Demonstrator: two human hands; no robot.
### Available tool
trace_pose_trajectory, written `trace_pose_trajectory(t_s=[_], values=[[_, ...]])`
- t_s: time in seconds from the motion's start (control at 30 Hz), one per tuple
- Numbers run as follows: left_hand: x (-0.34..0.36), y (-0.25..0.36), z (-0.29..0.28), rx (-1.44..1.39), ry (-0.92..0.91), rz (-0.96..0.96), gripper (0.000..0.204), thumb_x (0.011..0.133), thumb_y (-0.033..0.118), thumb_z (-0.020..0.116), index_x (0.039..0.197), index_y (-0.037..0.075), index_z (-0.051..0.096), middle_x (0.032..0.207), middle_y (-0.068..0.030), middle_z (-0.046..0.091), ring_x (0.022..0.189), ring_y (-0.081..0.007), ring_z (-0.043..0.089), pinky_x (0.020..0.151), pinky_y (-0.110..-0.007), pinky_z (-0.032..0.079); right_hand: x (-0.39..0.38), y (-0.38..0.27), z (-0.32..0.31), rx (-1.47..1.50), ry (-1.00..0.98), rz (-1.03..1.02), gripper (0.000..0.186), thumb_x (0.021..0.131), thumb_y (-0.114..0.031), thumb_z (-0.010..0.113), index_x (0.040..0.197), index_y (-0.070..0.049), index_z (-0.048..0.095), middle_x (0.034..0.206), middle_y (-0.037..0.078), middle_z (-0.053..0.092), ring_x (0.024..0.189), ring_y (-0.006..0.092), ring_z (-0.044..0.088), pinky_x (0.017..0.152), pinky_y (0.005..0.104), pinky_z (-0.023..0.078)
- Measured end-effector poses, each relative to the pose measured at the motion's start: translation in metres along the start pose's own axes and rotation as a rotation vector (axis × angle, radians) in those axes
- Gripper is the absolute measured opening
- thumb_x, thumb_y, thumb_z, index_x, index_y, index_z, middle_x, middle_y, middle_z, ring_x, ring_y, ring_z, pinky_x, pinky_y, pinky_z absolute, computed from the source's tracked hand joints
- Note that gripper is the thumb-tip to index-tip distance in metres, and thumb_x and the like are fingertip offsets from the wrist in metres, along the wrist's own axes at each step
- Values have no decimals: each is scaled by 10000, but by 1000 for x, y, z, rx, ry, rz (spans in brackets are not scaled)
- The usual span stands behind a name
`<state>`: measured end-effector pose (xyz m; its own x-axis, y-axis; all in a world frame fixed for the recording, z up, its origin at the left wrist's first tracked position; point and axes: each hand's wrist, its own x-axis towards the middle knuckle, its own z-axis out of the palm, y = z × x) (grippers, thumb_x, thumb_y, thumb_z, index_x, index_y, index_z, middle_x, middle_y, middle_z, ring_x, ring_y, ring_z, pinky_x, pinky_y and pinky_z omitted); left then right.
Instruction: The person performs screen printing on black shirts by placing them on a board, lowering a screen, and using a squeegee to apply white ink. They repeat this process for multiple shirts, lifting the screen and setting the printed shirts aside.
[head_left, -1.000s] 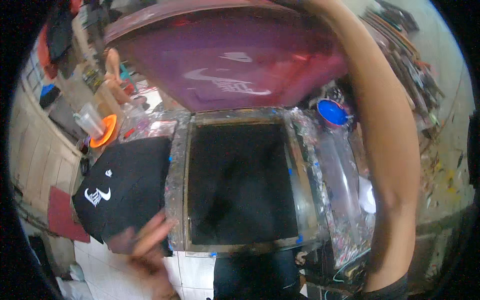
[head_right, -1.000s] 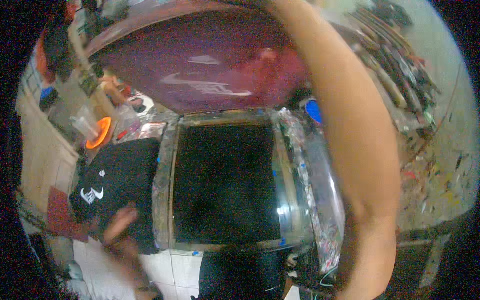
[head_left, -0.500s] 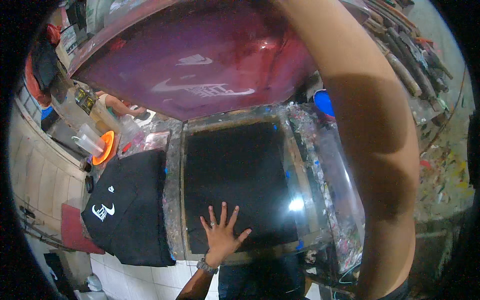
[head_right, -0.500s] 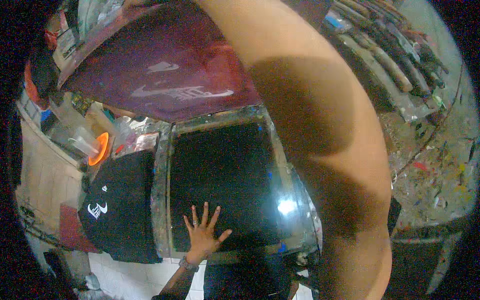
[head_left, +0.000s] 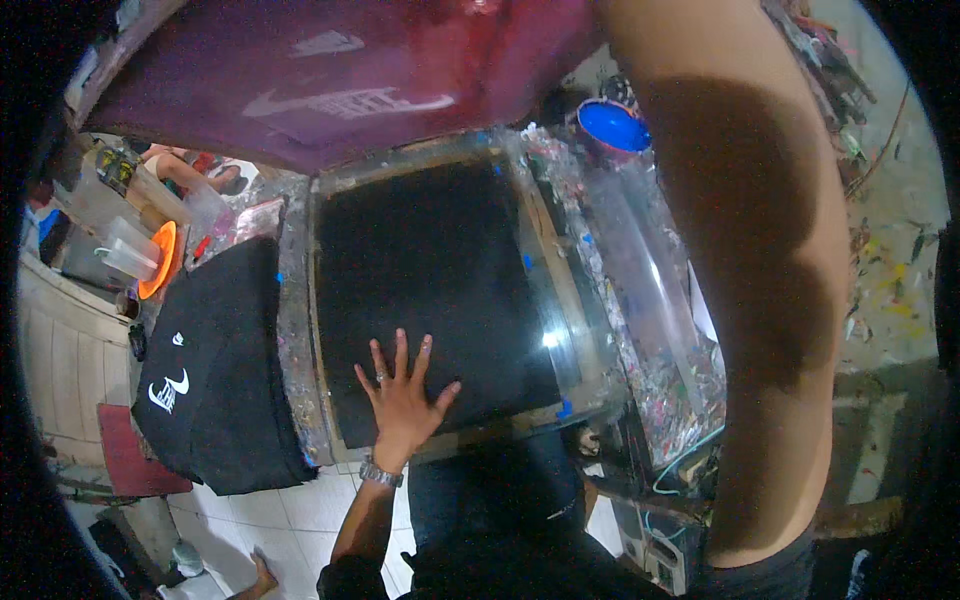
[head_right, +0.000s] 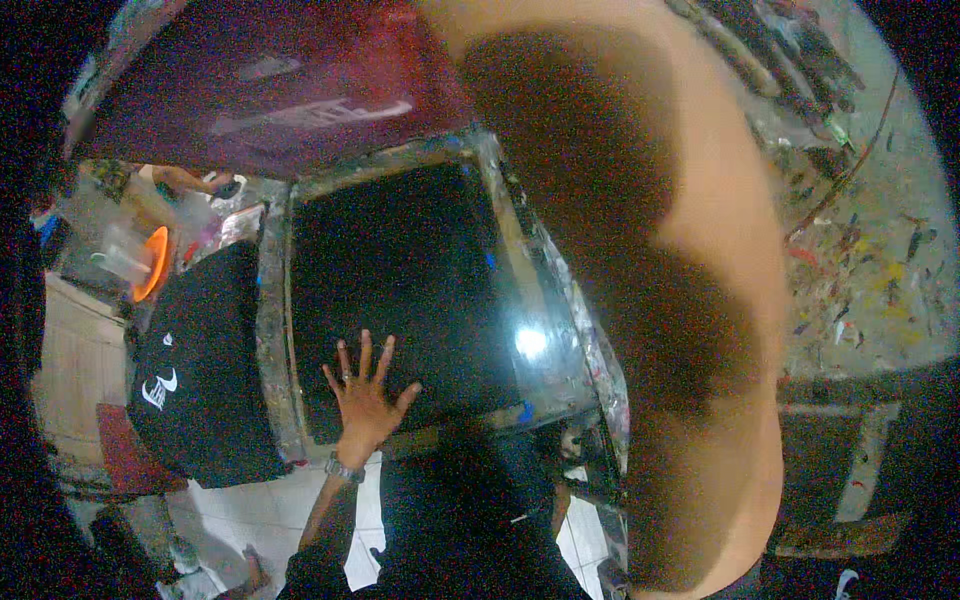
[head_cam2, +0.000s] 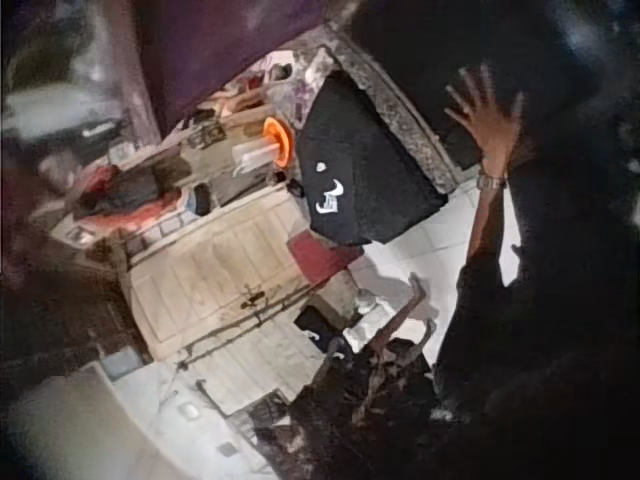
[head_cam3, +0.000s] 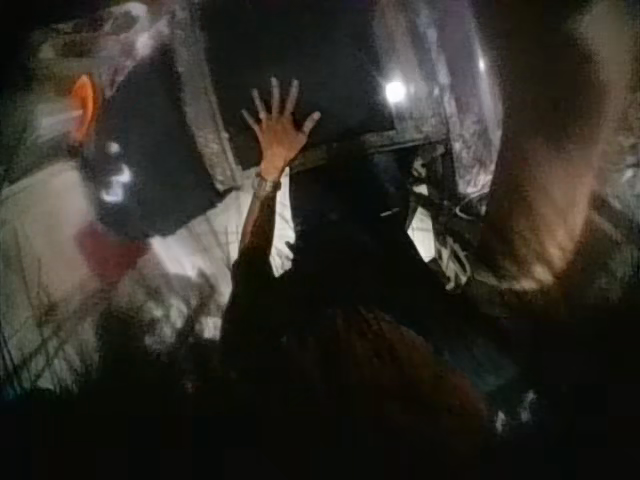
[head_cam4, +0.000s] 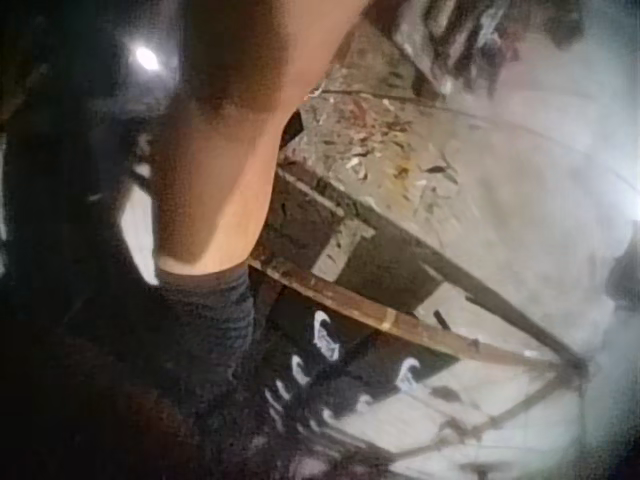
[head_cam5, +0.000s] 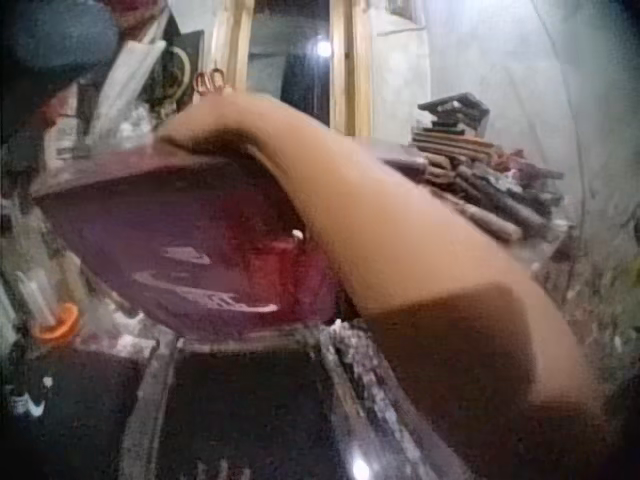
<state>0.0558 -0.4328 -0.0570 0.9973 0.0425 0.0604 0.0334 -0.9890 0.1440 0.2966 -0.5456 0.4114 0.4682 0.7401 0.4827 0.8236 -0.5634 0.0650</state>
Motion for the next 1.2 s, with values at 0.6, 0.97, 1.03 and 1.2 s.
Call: trace_pose_trajectory(t_s=[0.6,0.97,1.03,1.2], values=[[-35,11,-128,-974,544,44,804,924,150,661,1565,36,188,1583,-240,274,1388,-384,415,1142,-464,337,-131,-121,51,-72,103,272,647,889,-643,536,1063,-39,691,975,216,701,978,336,674,962,539,380],[-134,11,-25,-2014,147,-694,530,965,148,646,1340,-68,340,1258,-230,536,1030,-368,653,915,-468,590,-285,-133,224,365,-504,69,535,847,-542,642,1135,-91,663,818,195,705,765,411,697,672,516,550],[-138,6,-9,-1996,125,-675,521,988,181,615,1354,-60,333,1246,-204,549,1040,-375,658,933,-451,583,-296,-136,221,298,-667,108,459,898,-481,599,1176,-120,656,866,194,706,799,393,699,697,544,540],[-133,18,-25,-1901,69,-684,515,1003,235,594,1358,-59,364,1228,-193,572,1041,-348,667,905,-447,586,-319,-124,300,64,-114,-24,301,955,-372,544,1138,-160,656,882,159,714,796,336,706,850,619,478]])
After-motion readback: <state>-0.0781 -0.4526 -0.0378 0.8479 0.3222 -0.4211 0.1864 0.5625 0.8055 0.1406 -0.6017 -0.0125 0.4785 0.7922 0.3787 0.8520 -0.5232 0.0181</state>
